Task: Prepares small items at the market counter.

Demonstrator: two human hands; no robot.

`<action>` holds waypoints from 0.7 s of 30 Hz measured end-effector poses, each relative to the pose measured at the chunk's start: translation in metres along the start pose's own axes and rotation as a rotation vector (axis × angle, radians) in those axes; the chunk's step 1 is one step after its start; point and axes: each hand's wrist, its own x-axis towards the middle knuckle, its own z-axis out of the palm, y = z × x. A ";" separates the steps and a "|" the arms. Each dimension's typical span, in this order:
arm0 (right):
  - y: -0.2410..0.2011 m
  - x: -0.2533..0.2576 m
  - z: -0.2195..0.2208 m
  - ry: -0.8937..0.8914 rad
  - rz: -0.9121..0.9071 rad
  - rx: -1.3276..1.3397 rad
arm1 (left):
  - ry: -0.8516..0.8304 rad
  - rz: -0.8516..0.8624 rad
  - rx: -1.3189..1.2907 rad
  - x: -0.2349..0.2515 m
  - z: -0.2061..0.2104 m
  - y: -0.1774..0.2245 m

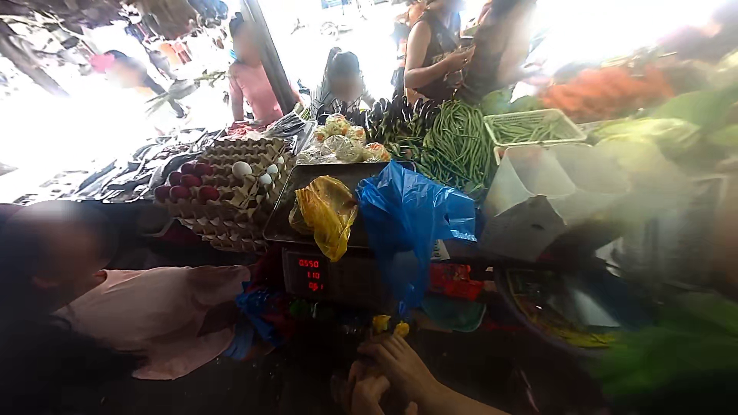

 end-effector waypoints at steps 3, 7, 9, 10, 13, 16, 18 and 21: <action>-0.005 0.002 -0.008 -0.062 0.026 0.089 | 0.002 0.020 0.008 0.000 -0.001 0.001; -0.005 0.002 -0.008 -0.154 0.090 0.176 | 0.026 0.004 -0.019 -0.002 0.001 -0.004; 0.003 -0.002 0.001 -0.145 0.080 0.228 | 0.025 -0.014 -0.030 -0.004 0.001 -0.009; 0.010 -0.006 0.009 -0.140 0.061 0.244 | 0.019 -0.029 -0.033 -0.005 0.000 -0.010; 0.009 -0.004 0.006 -0.140 0.033 0.296 | 0.022 -0.048 -0.034 -0.008 0.002 -0.013; 0.006 -0.004 0.002 -0.173 0.072 0.330 | 0.030 -0.048 -0.050 -0.008 0.003 -0.014; 0.006 -0.004 0.002 -0.188 0.073 0.329 | 0.042 -0.047 -0.051 -0.010 0.004 -0.014; 0.004 -0.005 0.000 -0.192 0.044 0.340 | 0.063 -0.037 -0.043 -0.012 0.004 -0.012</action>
